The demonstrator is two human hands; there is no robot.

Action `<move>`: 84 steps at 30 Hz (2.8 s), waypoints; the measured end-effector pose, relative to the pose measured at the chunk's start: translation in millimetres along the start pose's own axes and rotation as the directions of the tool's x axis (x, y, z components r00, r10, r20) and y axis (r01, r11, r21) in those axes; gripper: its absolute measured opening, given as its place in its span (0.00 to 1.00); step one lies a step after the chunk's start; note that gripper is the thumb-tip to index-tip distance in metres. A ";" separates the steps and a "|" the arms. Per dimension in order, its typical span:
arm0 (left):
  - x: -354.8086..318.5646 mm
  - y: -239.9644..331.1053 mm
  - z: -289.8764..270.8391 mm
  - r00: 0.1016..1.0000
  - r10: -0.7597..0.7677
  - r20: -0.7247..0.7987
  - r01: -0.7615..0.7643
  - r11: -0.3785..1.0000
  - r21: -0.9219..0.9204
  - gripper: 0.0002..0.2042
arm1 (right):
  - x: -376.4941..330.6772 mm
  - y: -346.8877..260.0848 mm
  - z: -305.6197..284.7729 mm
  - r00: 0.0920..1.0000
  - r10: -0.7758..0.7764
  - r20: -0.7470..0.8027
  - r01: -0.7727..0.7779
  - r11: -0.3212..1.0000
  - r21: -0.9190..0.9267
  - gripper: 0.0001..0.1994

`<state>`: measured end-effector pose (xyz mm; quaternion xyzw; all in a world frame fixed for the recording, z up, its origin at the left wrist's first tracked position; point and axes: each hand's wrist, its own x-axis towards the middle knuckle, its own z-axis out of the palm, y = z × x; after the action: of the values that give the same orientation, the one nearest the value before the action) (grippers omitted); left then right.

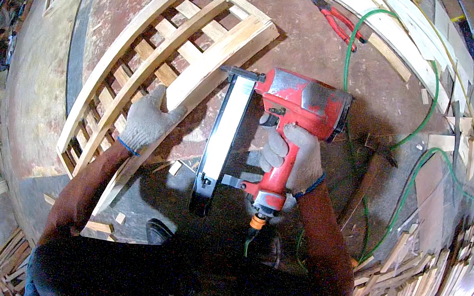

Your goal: The person assembles a wooden frame structure on the floor using a pneumatic nail gun to attach slats to a frame. They also use a hammer to split a larger piece of wood into smaller slats and to adjust the frame components.

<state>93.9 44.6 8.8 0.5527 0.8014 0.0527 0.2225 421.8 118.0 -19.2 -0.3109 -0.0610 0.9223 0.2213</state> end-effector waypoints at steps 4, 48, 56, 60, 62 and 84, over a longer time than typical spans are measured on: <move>-0.7 1.2 -2.0 1.000 -0.024 0.015 0.024 0.999 0.022 0.28 | -2.2 1.0 5.0 1.000 -0.003 -0.014 0.003 1.000 0.011 0.15; -45.1 -42.9 15.3 0.988 -0.060 -0.143 0.063 0.998 0.023 0.27 | 10.3 48.1 27.3 0.997 -0.023 0.075 0.027 0.999 -0.047 0.21; -46.4 -43.1 13.8 0.984 -0.043 -0.172 0.043 0.999 -0.007 0.27 | 20.5 48.6 22.7 1.000 0.022 0.005 -0.022 0.999 -0.040 0.21; -44.0 -37.9 6.7 0.992 -0.121 -0.034 0.122 0.992 0.021 0.29 | 21.8 46.9 22.9 0.999 0.040 0.032 -0.039 0.999 -0.033 0.16; -44.9 -40.2 9.1 0.992 -0.107 -0.061 0.109 0.993 0.035 0.29 | 21.5 47.5 21.4 0.998 0.059 0.036 -0.057 0.997 -0.042 0.16; -175.6 -102.3 14.4 0.984 -0.007 -0.179 0.037 0.986 0.161 0.34 | -0.4 98.6 32.2 0.978 0.055 0.199 -0.051 0.998 -0.027 0.20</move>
<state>62.5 -156.7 14.5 0.5532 0.8258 0.0336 0.1045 366.3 30.4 -17.9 -0.2207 -0.0847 0.9537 0.1861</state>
